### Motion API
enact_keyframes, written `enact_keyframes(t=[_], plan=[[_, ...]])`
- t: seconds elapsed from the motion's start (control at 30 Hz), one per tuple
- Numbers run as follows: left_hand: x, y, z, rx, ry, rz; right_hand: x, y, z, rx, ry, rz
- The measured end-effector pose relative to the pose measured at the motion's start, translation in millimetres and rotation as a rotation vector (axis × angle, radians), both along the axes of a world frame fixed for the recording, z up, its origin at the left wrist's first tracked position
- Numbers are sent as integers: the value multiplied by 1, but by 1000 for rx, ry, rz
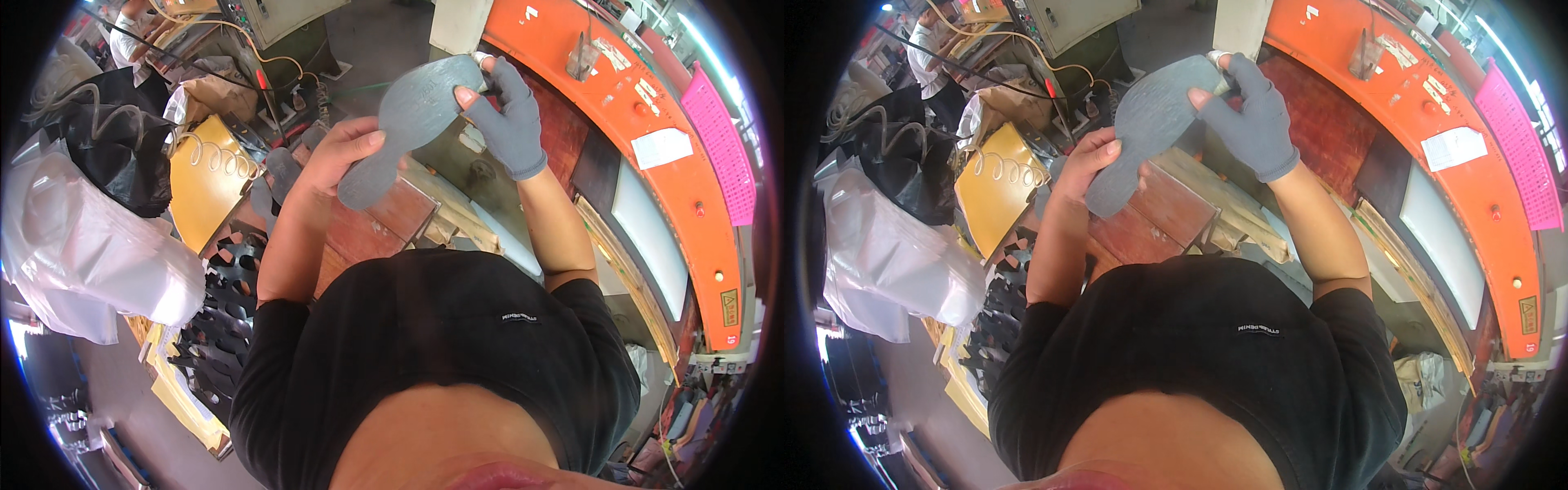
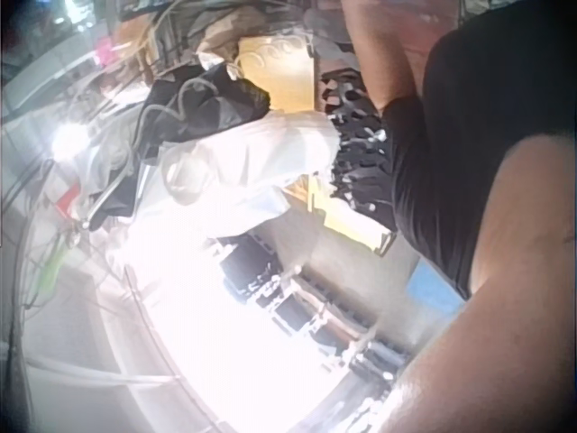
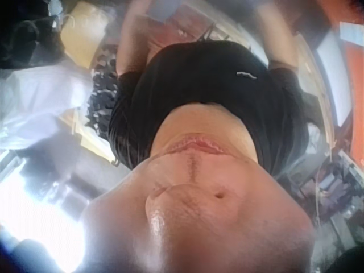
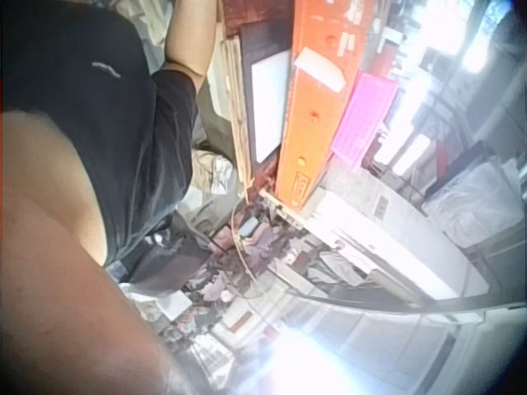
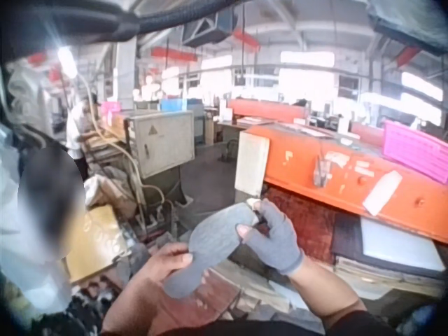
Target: The person carries a pink basket containing dark shoe insoles and a paper list through a workshop, then places the basket on a workbench. They remove the insoles one by one, inspect each, and place them on the bench. The person also handles a black plastic sheet and continues to sort the insoles.
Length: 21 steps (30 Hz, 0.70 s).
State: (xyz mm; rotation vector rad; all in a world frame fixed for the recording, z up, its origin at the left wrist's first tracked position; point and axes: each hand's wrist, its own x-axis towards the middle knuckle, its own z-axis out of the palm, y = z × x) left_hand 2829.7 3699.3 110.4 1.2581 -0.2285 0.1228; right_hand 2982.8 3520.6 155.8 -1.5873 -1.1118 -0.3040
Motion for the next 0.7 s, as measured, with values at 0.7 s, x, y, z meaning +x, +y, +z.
enact_keyframes(t=[0.7], plan=[[-46, 25, -264, -595, 860, 347, 20, -60, -223, -781, 465, 132]])
